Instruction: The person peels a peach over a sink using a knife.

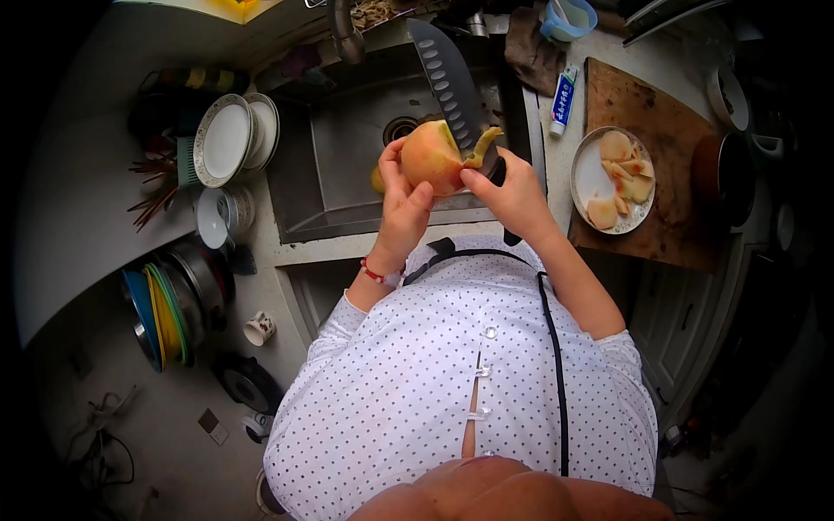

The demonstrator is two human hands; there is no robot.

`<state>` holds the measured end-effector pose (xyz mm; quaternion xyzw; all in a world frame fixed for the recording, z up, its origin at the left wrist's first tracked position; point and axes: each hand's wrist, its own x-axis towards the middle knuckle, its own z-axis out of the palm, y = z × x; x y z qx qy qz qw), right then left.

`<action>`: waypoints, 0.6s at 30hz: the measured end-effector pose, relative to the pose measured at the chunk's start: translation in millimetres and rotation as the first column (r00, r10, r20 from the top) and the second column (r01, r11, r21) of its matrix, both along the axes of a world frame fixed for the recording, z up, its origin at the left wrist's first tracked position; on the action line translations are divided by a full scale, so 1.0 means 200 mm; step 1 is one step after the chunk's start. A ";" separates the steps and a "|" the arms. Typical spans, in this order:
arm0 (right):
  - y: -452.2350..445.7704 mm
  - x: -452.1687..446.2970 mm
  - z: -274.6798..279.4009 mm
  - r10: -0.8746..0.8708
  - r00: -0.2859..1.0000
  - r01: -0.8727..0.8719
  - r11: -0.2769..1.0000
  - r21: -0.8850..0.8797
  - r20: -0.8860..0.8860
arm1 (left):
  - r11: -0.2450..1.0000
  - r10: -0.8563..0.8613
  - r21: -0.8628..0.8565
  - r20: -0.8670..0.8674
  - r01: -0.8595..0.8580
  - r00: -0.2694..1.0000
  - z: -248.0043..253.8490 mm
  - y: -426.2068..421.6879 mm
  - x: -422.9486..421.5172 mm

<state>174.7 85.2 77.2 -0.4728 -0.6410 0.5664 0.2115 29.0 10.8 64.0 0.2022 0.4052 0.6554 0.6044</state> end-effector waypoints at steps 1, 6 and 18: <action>0.00 0.00 -0.01 -0.001 1.000 0.001 1.000 0.000 0.000 | 1.000 -0.001 0.000 0.000 0.001 1.000 -0.01 0.00 -0.01; 0.01 0.04 -0.02 0.037 0.993 -0.073 0.937 -0.341 -0.111 | 0.994 -0.041 0.100 -0.063 0.047 0.997 -0.02 0.01 -0.03; -0.01 0.00 -0.02 0.039 0.989 -0.062 0.985 -0.163 -0.141 | 0.992 -0.051 0.107 -0.110 0.063 0.993 -0.04 0.00 -0.02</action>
